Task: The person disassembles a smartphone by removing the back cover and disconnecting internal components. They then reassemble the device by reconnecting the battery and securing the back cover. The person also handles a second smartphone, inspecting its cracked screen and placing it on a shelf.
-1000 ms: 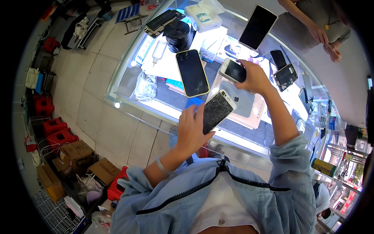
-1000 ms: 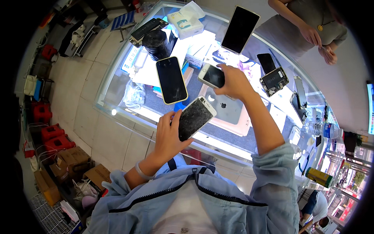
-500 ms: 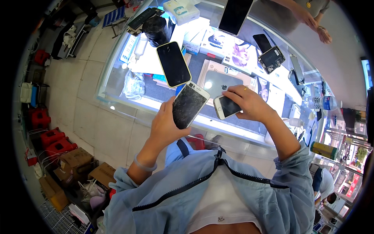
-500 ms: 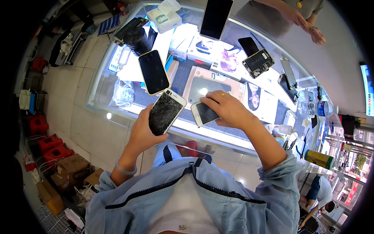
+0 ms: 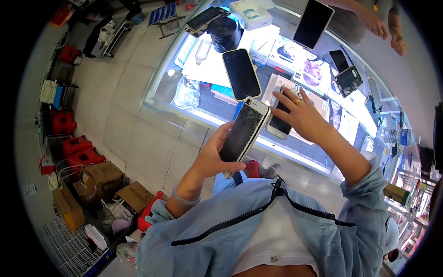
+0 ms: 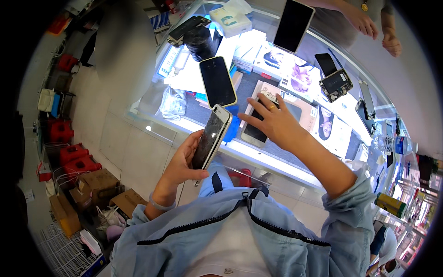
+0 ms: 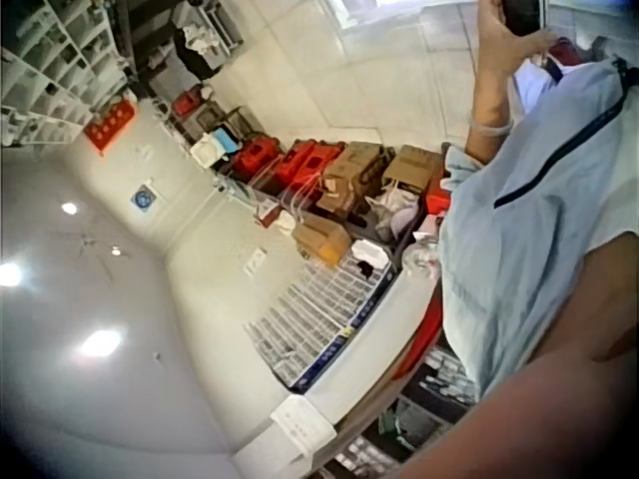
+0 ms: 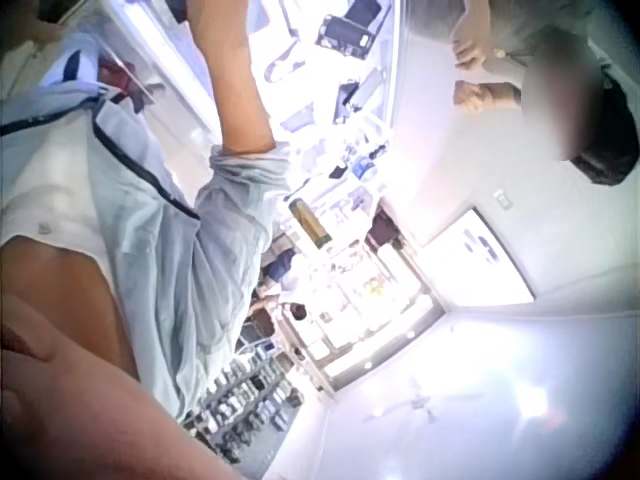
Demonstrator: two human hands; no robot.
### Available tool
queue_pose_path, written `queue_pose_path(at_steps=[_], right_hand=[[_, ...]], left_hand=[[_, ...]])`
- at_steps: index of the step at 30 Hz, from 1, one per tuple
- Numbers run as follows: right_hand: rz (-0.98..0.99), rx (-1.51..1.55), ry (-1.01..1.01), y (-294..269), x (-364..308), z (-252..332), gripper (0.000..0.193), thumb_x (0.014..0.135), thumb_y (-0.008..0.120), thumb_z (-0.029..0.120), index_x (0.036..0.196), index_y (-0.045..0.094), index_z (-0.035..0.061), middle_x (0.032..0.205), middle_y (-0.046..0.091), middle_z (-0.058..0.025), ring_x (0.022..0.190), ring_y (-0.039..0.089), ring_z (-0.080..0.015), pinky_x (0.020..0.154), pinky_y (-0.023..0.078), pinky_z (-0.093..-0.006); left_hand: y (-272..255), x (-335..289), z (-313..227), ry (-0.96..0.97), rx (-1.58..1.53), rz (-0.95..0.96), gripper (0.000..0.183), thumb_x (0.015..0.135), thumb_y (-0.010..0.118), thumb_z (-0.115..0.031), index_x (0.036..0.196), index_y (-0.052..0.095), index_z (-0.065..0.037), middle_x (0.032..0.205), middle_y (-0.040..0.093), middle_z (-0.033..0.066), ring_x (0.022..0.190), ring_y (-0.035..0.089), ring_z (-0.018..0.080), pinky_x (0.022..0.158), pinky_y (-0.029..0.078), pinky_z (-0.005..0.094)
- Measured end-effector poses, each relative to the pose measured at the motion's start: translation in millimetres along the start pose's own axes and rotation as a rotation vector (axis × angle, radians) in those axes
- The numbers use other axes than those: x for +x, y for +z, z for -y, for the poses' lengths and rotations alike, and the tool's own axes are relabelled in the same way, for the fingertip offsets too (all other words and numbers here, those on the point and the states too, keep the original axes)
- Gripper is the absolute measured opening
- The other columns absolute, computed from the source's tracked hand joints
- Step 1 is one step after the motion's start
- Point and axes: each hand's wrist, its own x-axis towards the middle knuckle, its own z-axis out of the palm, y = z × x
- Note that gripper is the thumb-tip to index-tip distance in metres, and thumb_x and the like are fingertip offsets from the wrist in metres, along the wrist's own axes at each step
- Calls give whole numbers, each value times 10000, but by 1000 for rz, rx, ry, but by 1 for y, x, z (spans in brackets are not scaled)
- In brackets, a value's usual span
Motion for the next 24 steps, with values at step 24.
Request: queue_pose_path(at_steps=[24], right_hand=[[557,1847,-195,-54,367,315,427,894,547,60,1300,422,15,1001,633,-36,854,570,-61,712,466,-210]], left_hand=[[-280,-215,-75,488,-304,-984,333,859,614,-45,1174,543,37,887,667,105,790,625,113,704,501,224]])
